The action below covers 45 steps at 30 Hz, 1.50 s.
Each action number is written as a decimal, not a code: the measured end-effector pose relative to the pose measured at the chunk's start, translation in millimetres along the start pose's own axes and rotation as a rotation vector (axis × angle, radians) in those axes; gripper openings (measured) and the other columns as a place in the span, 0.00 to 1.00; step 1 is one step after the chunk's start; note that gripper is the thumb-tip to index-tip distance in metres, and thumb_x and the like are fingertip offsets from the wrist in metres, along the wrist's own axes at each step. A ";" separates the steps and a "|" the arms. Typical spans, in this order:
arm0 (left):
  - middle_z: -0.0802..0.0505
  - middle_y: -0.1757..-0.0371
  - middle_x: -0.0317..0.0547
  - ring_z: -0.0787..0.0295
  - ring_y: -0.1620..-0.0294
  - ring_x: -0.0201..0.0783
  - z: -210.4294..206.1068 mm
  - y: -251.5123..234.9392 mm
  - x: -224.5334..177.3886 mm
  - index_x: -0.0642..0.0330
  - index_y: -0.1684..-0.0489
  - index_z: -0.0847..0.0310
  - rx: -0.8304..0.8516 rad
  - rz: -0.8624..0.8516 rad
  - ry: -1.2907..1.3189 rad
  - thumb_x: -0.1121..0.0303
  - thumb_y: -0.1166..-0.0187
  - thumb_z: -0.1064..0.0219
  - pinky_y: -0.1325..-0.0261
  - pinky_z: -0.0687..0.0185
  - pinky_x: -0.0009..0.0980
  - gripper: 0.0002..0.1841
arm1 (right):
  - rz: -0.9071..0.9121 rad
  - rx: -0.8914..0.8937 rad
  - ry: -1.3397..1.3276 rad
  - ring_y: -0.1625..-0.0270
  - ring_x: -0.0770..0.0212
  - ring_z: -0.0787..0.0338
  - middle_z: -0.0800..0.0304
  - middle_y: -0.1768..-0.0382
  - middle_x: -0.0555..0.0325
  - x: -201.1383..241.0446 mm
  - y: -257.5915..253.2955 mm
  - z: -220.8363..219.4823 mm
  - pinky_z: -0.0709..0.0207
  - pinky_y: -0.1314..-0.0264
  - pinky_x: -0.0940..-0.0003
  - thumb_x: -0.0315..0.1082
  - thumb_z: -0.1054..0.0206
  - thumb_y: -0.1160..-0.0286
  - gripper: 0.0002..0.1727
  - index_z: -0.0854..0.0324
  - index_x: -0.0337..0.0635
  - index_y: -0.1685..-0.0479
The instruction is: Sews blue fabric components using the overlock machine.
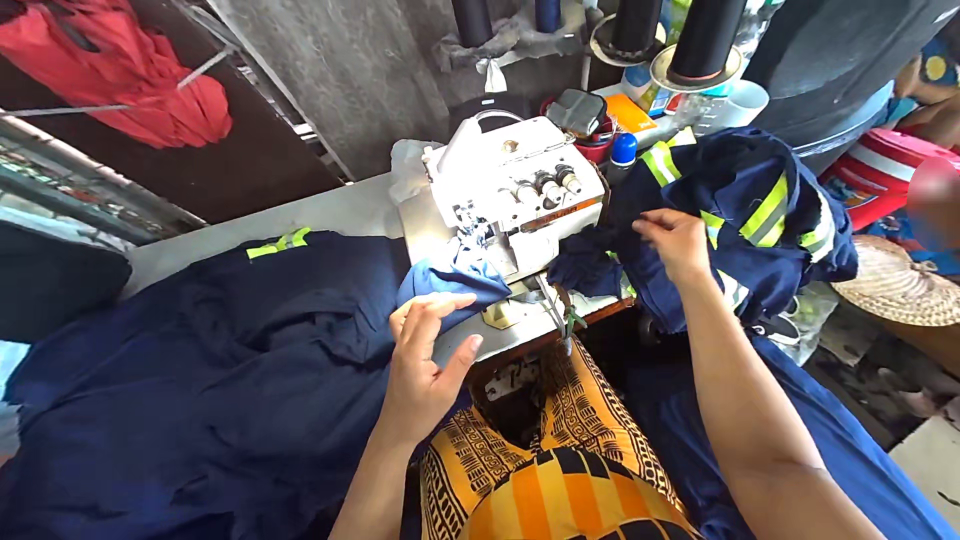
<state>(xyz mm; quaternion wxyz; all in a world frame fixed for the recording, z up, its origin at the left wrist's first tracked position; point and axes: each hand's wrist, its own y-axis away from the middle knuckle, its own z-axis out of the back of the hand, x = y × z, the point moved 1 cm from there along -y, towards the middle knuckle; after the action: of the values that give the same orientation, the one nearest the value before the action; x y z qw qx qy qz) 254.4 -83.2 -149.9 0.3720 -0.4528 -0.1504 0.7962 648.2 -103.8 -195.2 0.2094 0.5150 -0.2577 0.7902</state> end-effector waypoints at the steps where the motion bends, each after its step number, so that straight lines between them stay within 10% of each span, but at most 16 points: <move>1: 0.11 0.35 0.30 0.25 0.25 0.35 2.8 0.5 1.7 0.46 0.36 0.17 -0.013 0.034 0.052 0.52 0.19 0.35 0.23 0.34 0.39 0.18 | -0.043 -0.038 -0.125 0.61 0.64 0.13 0.09 0.59 0.53 4.4 -5.2 4.6 0.16 0.55 0.62 0.34 0.27 0.23 0.11 0.12 0.35 0.50; 6: 0.09 0.43 0.34 0.12 0.41 0.32 -2.8 -6.7 -8.1 0.54 0.38 0.18 -0.026 0.102 0.419 0.64 0.15 0.38 0.36 0.14 0.32 0.13 | -0.057 -0.077 -0.534 0.68 0.76 0.16 0.15 0.68 0.73 51.2 4.5 12.8 0.17 0.65 0.76 0.37 0.34 0.16 0.04 0.19 0.53 0.60; 14: 0.13 0.36 0.49 0.08 0.46 0.38 -46.7 -24.2 -41.6 0.65 0.27 0.24 0.086 0.404 0.684 0.69 0.18 0.35 0.45 0.06 0.37 0.21 | 0.146 0.345 -0.939 0.62 0.68 0.06 0.06 0.62 0.63 111.6 101.2 -60.2 0.08 0.55 0.68 0.33 0.37 0.17 0.09 0.10 0.55 0.57; 20: 0.09 0.61 0.38 0.09 0.56 0.29 -32.1 -16.4 -32.3 0.62 0.58 0.16 -0.060 0.362 0.658 0.76 0.23 0.30 0.48 0.10 0.29 0.03 | 0.251 0.456 -1.000 0.54 0.66 0.07 0.07 0.53 0.61 110.2 128.6 -92.4 0.09 0.48 0.66 0.34 0.31 0.20 0.06 0.08 0.50 0.54; 26: 0.09 0.53 0.36 0.11 0.50 0.29 -17.1 -6.1 -12.1 0.58 0.53 0.12 -0.115 0.297 0.746 0.76 0.19 0.34 0.40 0.12 0.33 0.06 | 0.402 0.612 -0.917 0.44 0.66 0.10 0.06 0.57 0.67 95.2 115.9 -88.7 0.17 0.36 0.67 0.50 0.38 0.14 0.19 0.06 0.55 0.69; 31: 0.04 0.56 0.36 0.08 0.52 0.27 -22.3 -4.5 -11.3 0.58 0.57 0.08 -0.021 0.292 0.956 0.78 0.19 0.35 0.42 0.12 0.28 0.09 | 0.486 0.652 -0.682 0.49 0.72 0.09 0.08 0.48 0.68 109.5 112.1 -88.5 0.12 0.42 0.73 0.33 0.30 0.21 0.15 0.11 0.53 0.38; 41: 0.06 0.61 0.41 0.07 0.60 0.32 -35.1 0.7 -32.4 0.60 0.57 0.19 -0.252 0.753 1.191 0.79 0.12 0.51 0.51 0.09 0.30 0.13 | 0.745 0.531 -0.309 0.44 0.72 0.15 0.14 0.46 0.61 104.7 122.7 -97.4 0.17 0.43 0.76 0.49 0.22 0.29 0.20 0.11 0.50 0.42; 45: 0.06 0.61 0.42 0.06 0.60 0.33 -35.4 -0.1 -33.3 0.61 0.56 0.20 -0.218 0.792 1.138 0.78 0.11 0.51 0.51 0.09 0.31 0.11 | 0.765 0.390 -0.232 0.48 0.73 0.13 0.10 0.54 0.60 102.0 127.9 -101.1 0.18 0.42 0.77 0.35 0.27 0.24 0.07 0.05 0.45 0.57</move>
<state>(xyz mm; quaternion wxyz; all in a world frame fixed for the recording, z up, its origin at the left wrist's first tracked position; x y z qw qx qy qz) 294.3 -110.9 -148.9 0.0273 -0.8546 0.1652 0.4916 461.6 -133.9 -159.7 -0.2294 0.4977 -0.2977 0.7817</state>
